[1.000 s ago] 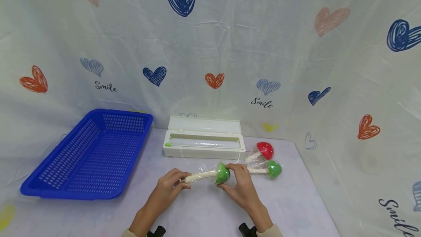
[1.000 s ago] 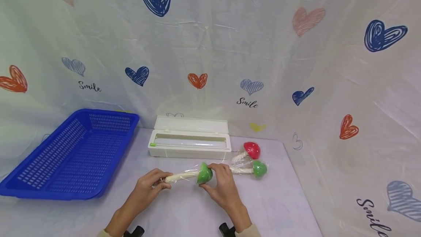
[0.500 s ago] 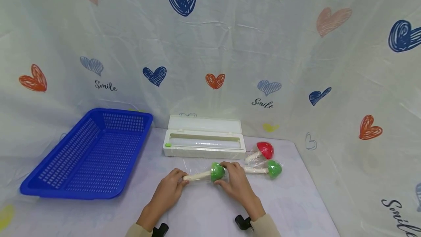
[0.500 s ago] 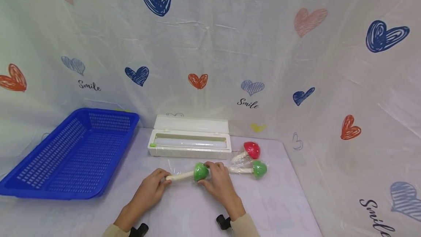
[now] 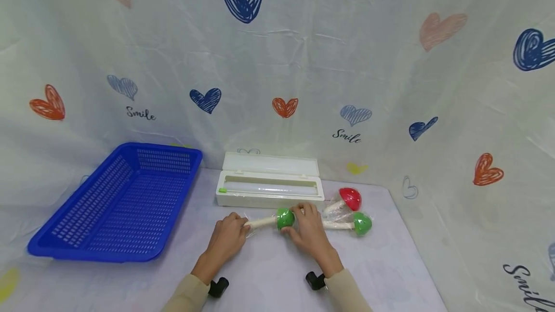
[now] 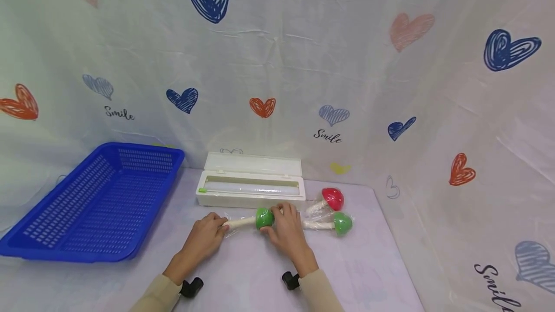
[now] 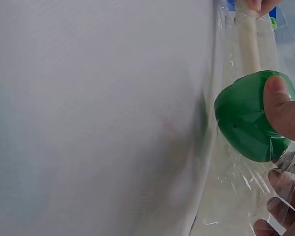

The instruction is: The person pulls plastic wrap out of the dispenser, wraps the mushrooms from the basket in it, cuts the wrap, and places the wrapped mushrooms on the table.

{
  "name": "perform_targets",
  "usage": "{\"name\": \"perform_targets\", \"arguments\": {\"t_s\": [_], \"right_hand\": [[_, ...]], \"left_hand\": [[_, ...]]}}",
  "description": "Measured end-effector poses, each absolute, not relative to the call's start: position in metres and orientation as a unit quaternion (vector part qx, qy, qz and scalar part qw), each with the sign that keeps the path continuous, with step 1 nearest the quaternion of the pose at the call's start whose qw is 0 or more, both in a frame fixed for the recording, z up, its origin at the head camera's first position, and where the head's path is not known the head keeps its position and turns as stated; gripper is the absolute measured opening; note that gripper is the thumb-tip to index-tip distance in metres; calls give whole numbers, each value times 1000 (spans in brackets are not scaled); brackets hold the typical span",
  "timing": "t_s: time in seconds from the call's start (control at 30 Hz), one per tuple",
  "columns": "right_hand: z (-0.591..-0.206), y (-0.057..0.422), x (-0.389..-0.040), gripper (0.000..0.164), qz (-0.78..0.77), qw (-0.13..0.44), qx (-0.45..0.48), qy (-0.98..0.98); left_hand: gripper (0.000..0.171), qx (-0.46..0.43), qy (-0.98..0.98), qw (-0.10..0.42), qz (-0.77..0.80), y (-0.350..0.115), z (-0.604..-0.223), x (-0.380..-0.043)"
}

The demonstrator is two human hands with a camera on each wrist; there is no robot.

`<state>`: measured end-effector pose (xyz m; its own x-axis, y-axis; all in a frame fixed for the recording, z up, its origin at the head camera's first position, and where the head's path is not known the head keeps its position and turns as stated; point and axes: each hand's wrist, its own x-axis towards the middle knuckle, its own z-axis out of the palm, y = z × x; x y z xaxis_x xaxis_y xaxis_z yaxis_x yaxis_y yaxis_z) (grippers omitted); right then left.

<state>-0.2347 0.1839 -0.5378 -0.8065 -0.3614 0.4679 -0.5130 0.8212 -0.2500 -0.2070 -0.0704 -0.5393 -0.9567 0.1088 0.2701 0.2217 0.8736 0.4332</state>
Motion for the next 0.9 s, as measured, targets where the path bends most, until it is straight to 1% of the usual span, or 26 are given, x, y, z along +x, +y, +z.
{"name": "perform_targets", "arguments": {"t_s": [0.1, 0.13, 0.33, 0.4, 0.47, 0.63, 0.7, 0.77, 0.83, 0.9], "right_hand": [[-538, 180, -239, 58, 179, 207, 222, -936], [-538, 178, -240, 58, 180, 204, 218, -937], [-538, 171, -241, 63, 190, 184, 195, -944], [-535, 171, -240, 60, 191, 186, 192, -944], [-530, 171, -240, 54, 192, 188, 195, -943], [-517, 174, -243, 35, 194, 200, 213, -936], [-510, 174, -245, 31, 200, 206, 220, -932], [-504, 173, -249, 28, 207, 210, 226, -928], [-497, 170, -254, 27, 216, 217, 238, -922], [-491, 165, -260, 27, 224, 217, 248, -917]], "left_hand": [[24, -74, -957, 150, -235, -70, -542, -216], [23, -66, -955, 152, -246, -69, -542, -218], [14, -29, -947, 115, -299, -71, -544, -221], [17, -23, -943, 117, -311, -75, -543, -221], [19, -13, -935, 132, -330, -82, -540, -221], [23, 24, -891, 215, -399, -100, -534, -229], [31, 39, -874, 238, -423, -106, -533, -235], [43, 52, -862, 240, -444, -112, -531, -241], [58, 59, -856, 222, -463, -118, -531, -247], [73, 59, -855, 192, -478, -124, -533, -253]]}}
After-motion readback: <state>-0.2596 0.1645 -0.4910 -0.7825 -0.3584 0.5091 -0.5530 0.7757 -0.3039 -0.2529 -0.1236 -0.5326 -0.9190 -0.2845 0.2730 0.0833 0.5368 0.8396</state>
